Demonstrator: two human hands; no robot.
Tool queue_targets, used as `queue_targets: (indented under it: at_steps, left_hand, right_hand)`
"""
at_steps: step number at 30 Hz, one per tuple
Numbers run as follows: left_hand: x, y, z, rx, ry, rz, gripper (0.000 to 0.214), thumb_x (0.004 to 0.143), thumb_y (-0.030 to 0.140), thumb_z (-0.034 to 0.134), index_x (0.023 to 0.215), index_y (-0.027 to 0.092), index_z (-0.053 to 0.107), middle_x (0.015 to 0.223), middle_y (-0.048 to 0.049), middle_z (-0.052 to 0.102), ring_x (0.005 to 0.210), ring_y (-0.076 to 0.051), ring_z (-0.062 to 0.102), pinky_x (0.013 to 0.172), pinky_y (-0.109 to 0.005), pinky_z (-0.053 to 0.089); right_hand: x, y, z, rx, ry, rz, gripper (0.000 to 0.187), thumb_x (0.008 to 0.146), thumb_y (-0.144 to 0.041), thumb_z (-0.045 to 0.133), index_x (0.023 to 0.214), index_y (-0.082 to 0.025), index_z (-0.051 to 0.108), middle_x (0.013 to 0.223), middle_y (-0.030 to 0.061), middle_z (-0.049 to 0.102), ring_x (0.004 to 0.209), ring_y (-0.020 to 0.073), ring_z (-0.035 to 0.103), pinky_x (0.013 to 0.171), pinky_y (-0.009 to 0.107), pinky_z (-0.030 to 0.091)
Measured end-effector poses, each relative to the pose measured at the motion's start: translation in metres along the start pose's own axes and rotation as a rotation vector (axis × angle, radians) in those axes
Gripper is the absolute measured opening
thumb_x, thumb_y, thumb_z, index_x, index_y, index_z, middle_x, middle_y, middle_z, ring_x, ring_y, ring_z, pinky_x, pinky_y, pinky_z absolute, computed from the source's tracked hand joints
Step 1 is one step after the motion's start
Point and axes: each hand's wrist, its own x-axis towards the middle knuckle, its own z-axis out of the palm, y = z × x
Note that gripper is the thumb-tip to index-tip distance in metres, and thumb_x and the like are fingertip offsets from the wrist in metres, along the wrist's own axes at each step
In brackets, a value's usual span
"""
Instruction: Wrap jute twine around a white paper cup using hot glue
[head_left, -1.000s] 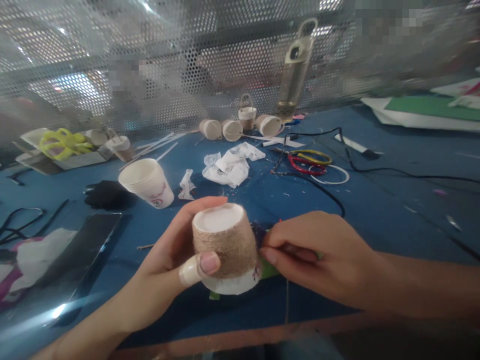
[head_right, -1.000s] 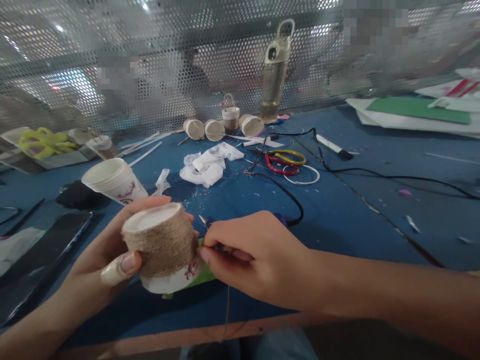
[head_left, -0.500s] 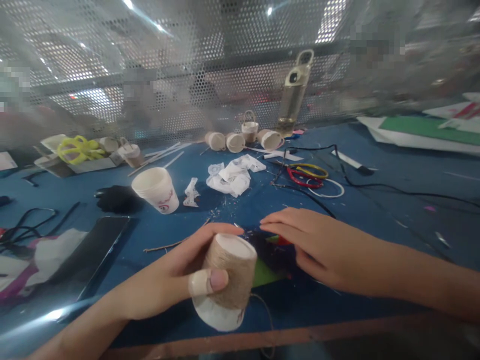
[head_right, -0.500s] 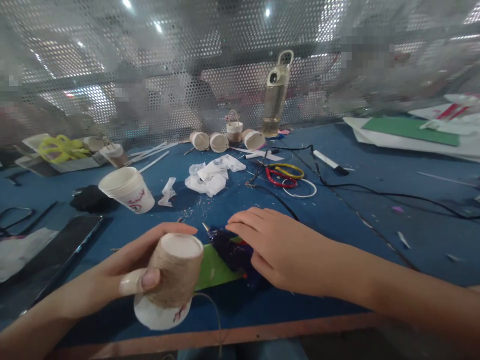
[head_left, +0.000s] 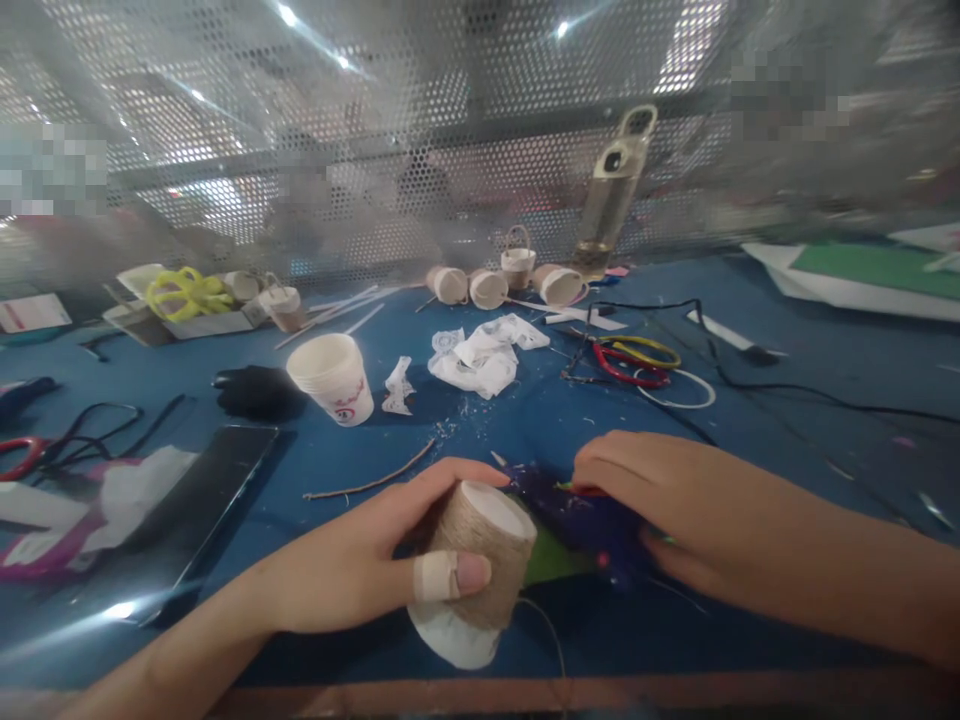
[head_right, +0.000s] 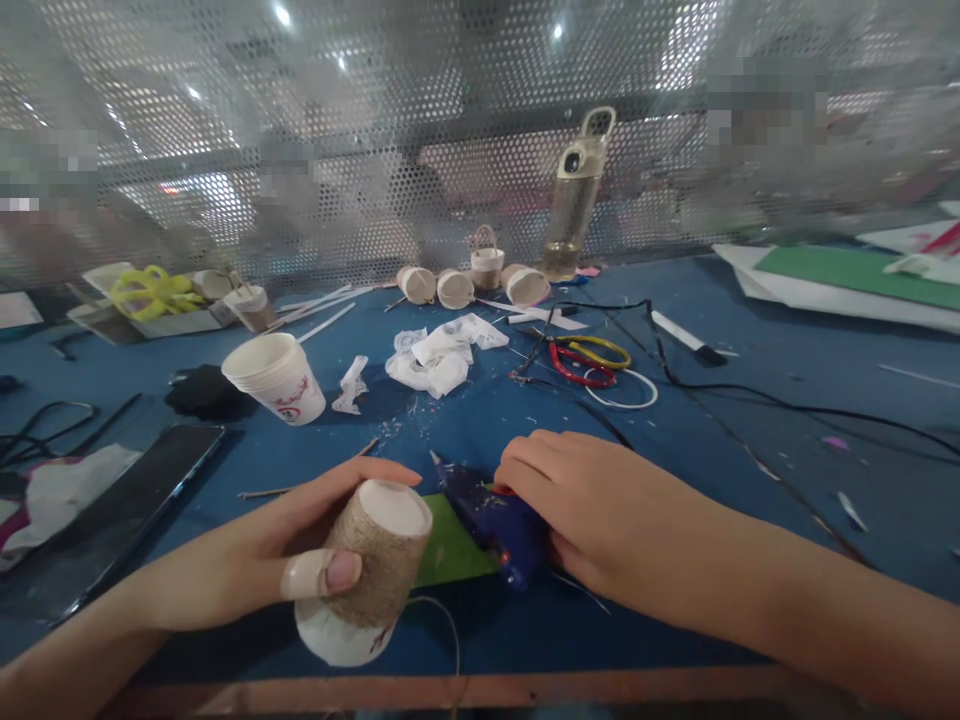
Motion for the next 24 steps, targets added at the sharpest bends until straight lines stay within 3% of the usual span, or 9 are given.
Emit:
queue_targets:
  at_steps: [4,8,10,12,14,17,21,24]
  left_hand:
    - [0.0,0.002,0.0,-0.018,-0.002,-0.036,0.073,0.107,0.077,0.084,0.163,0.036,0.066,0.141,-0.0043,0.075,0.122,-0.029,0.069,0.119,-0.048,0.055]
    - [0.0,-0.002,0.002,-0.104,0.053,-0.028,0.07,0.105,0.074,0.088,0.161,0.036,0.07,0.144,-0.0054,0.076,0.131,-0.033,0.071,0.117,-0.047,0.057]
    - [0.001,-0.006,0.003,-0.214,0.11,-0.014,0.067,0.104,0.071,0.09,0.16,0.039,0.073,0.148,-0.0062,0.077,0.136,-0.036,0.072,0.113,-0.045,0.059]
    - [0.002,-0.007,0.005,-0.35,0.194,0.013,0.064,0.104,0.067,0.091,0.159,0.039,0.076,0.151,-0.008,0.08,0.14,-0.039,0.073,0.11,-0.044,0.061]
    - [0.003,-0.006,0.008,-0.479,0.291,0.023,0.062,0.102,0.063,0.094,0.156,0.035,0.079,0.149,-0.0105,0.083,0.138,-0.04,0.076,0.107,-0.043,0.063]
    - [0.004,-0.001,0.013,-0.608,0.404,-0.013,0.055,0.1,0.059,0.096,0.147,0.032,0.085,0.142,-0.0105,0.087,0.127,-0.036,0.08,0.102,-0.041,0.066]
    - [0.005,-0.002,0.012,-0.756,0.417,0.008,0.046,0.107,0.056,0.089,0.144,0.03,0.089,0.139,-0.01,0.09,0.119,-0.033,0.085,0.103,-0.042,0.069]
    - [0.006,-0.013,0.008,-0.804,0.376,0.078,0.044,0.113,0.053,0.082,0.148,0.026,0.087,0.135,-0.0106,0.092,0.117,-0.032,0.089,0.104,-0.042,0.071]
  right_hand:
    - [0.005,0.013,-0.005,-0.017,0.086,0.16,0.025,0.091,-0.011,0.064,0.108,-0.028,0.069,0.105,0.0043,0.08,0.075,0.0237,0.076,0.063,0.035,0.05]
    - [0.019,0.02,-0.021,-0.015,0.193,0.328,0.009,0.107,-0.033,0.064,0.115,-0.029,0.068,0.097,0.0029,0.08,0.067,0.025,0.073,0.061,0.036,0.047]
    - [0.029,0.015,-0.023,0.055,0.295,0.389,0.02,0.109,-0.05,0.069,0.113,-0.03,0.07,0.099,0.0034,0.082,0.07,0.0257,0.074,0.062,0.037,0.047]
    - [0.036,0.007,-0.019,0.167,0.419,0.415,0.026,0.109,-0.054,0.075,0.111,-0.029,0.07,0.103,0.0042,0.083,0.083,0.0269,0.077,0.074,0.039,0.055]
    - [0.039,0.0,-0.011,0.236,0.517,0.381,0.024,0.11,-0.051,0.075,0.11,-0.028,0.069,0.099,0.0032,0.081,0.084,0.0257,0.075,0.077,0.039,0.056]
    - [0.035,-0.005,0.003,0.281,0.498,0.328,0.021,0.113,-0.048,0.074,0.107,-0.029,0.069,0.087,-0.0021,0.074,0.071,0.0203,0.066,0.067,0.035,0.053]
    - [0.022,-0.007,0.011,0.444,0.437,0.273,0.016,0.118,-0.039,0.071,0.104,-0.03,0.069,0.088,-0.0047,0.072,0.069,0.0168,0.065,0.063,0.031,0.053]
    - [0.017,-0.01,0.01,0.562,0.433,0.17,0.011,0.112,-0.026,0.075,0.102,-0.029,0.069,0.091,-0.0038,0.074,0.07,0.0154,0.068,0.062,0.029,0.053]
